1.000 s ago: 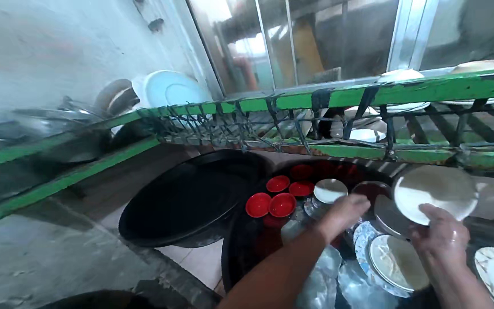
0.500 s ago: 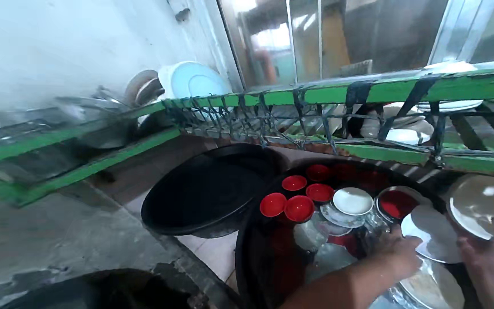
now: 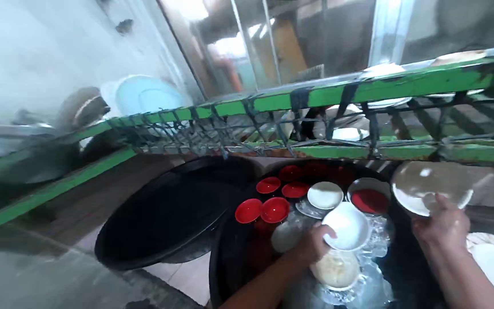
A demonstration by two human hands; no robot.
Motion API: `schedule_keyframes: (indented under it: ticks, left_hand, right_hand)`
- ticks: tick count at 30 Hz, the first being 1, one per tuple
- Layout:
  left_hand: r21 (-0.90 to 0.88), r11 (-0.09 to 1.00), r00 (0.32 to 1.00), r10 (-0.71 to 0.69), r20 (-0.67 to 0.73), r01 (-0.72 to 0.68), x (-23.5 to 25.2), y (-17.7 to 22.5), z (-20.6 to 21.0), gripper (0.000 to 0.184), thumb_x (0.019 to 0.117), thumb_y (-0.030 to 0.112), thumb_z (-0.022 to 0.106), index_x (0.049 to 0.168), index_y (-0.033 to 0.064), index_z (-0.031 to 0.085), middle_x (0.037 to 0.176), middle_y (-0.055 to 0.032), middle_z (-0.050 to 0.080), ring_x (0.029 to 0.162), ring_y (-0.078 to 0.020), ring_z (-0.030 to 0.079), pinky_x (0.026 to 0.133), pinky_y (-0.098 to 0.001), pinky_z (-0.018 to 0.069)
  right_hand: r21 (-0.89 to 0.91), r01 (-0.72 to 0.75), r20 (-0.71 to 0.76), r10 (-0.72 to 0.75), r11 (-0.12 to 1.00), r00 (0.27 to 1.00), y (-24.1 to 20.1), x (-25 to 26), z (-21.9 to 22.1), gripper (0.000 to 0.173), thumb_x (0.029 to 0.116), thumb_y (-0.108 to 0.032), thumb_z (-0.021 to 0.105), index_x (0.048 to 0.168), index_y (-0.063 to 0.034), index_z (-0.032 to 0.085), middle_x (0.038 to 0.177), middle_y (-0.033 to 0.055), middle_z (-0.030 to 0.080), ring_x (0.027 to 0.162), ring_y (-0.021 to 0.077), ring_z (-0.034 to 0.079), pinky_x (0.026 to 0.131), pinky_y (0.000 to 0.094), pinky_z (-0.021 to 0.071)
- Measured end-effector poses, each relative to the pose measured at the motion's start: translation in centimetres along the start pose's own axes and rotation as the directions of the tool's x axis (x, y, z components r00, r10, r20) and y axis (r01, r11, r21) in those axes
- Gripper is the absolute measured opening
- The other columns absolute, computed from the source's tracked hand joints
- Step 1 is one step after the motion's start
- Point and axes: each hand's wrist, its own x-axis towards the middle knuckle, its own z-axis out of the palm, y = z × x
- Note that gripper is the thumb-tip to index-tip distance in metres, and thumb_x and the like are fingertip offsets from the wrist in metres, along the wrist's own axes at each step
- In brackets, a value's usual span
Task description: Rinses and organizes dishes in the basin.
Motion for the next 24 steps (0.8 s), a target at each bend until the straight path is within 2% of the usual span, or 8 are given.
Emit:
schedule_keyframes:
  ticks: [3, 10, 14, 17, 19, 21, 22, 24]
  left_hand:
    - [0.142, 0.987, 0.997, -0.077, 0.022, 0.073, -1.5, -2.4, -2.4, 0.034, 0.0935, 0.006, 0.065, 0.127, 0.0006, 0.066, 0.134, -0.0217, 0.062, 0.13, -0.0315, 0.055, 0.115, -0.0431, 0.0402]
    - [0.36, 0.916, 0.983, -0.179, -0.026, 0.177, -3.7, -4.9, -6.8, 0.029, 0.0957, 0.003, 0.058, 0.122, 0.0036, 0.07, 0.127, -0.0227, 0.065, 0.126, -0.0379, 0.057, 0.112, -0.0517, 0.04]
    - [0.643, 0.695, 0.928, -0.365, -0.069, 0.322, -4.5, 0.7, -9.8, 0.04, 0.1012, 0.009, 0.052, 0.138, 0.0199, 0.064, 0.128, -0.0187, 0.066, 0.121, -0.039, 0.061, 0.103, -0.0585, 0.0474]
    - [0.696, 0.653, 0.947, -0.292, -0.134, 0.3, -4.3, 6.7, -8.7, 0.03, 0.1013, 0.016, 0.055, 0.128, 0.0146, 0.068, 0.114, -0.0172, 0.07, 0.11, -0.0384, 0.066, 0.094, -0.0586, 0.0505]
    - [0.593, 0.783, 0.967, -0.252, 0.026, 0.188, -2.9, 8.2, -6.3, 0.029, 0.1048, 0.022, 0.053, 0.123, 0.0056, 0.068, 0.117, -0.0198, 0.068, 0.112, -0.0379, 0.065, 0.096, -0.057, 0.0512]
    - [0.431, 0.895, 0.935, -0.243, 0.26, 0.113, -0.2, 7.3, -3.1, 0.039, 0.1068, 0.026, 0.049, 0.123, -0.0041, 0.067, 0.124, -0.0259, 0.066, 0.121, -0.0398, 0.061, 0.105, -0.0571, 0.0451]
    - [0.419, 0.898, 0.895, -0.294, 0.336, 0.138, 1.5, 7.0, -1.8, 0.045, 0.1079, 0.03, 0.046, 0.125, -0.007, 0.064, 0.128, -0.0282, 0.062, 0.125, -0.0408, 0.058, 0.107, -0.0577, 0.042]
    - [0.41, 0.864, 0.827, -0.445, 0.345, 0.294, 4.3, 6.4, 0.0, 0.054, 0.1098, 0.037, 0.04, 0.137, -0.0059, 0.056, 0.14, -0.0277, 0.056, 0.134, -0.039, 0.053, 0.112, -0.0569, 0.0391]
  right_hand:
    - [0.044, -0.012, -0.002, 0.012, 0.999, 1.0, 0.1, 0.0, 0.1, 0.041, 0.1078, -0.023, 0.044, 0.148, -0.0153, 0.038, 0.127, 0.01, 0.058, 0.11, 0.0209, 0.064, 0.086, 0.0446, 0.0582]
    - [0.076, -0.04, 0.013, 0.039, 0.996, 0.999, 0.0, -0.1, 0.2, 0.043, 0.1093, -0.029, 0.043, 0.15, -0.0165, 0.037, 0.132, 0.0118, 0.058, 0.113, 0.0242, 0.064, 0.087, 0.0474, 0.0584]
    - [0.078, -0.04, 0.008, 0.04, 0.996, 0.999, 0.0, 0.1, 0.1, 0.042, 0.1099, -0.032, 0.041, 0.149, -0.0164, 0.038, 0.131, 0.0114, 0.058, 0.111, 0.0245, 0.065, 0.086, 0.0476, 0.0586]
    - [0.098, -0.051, 0.001, 0.052, 0.994, 0.999, 0.0, 0.2, 0.1, 0.043, 0.1097, -0.032, 0.041, 0.15, -0.0154, 0.037, 0.135, 0.0124, 0.057, 0.116, 0.0264, 0.063, 0.089, 0.0506, 0.0573]
    - [0.091, -0.046, 0.0, 0.046, 0.995, 0.999, 0.0, 0.1, 0.2, 0.043, 0.1098, -0.032, 0.041, 0.149, -0.015, 0.038, 0.134, 0.0106, 0.057, 0.117, 0.0232, 0.063, 0.091, 0.0475, 0.0569]
    - [0.099, -0.044, 0.006, 0.044, 0.994, 0.999, -0.1, 0.1, 0.2, 0.042, 0.1103, -0.033, 0.04, 0.149, -0.015, 0.038, 0.134, 0.0109, 0.057, 0.117, 0.0234, 0.063, 0.09, 0.0479, 0.0573]
    - [0.107, -0.044, 0.011, 0.043, 0.993, 0.999, -0.1, 0.1, 0.2, 0.042, 0.1105, -0.033, 0.039, 0.149, -0.0148, 0.038, 0.134, 0.0118, 0.057, 0.116, 0.0248, 0.063, 0.089, 0.0494, 0.0577]
    - [0.113, -0.049, 0.015, 0.048, 0.992, 0.999, -0.1, 0.1, 0.1, 0.042, 0.1104, -0.033, 0.039, 0.149, -0.0148, 0.038, 0.133, 0.0125, 0.057, 0.115, 0.0256, 0.064, 0.088, 0.0498, 0.0581]
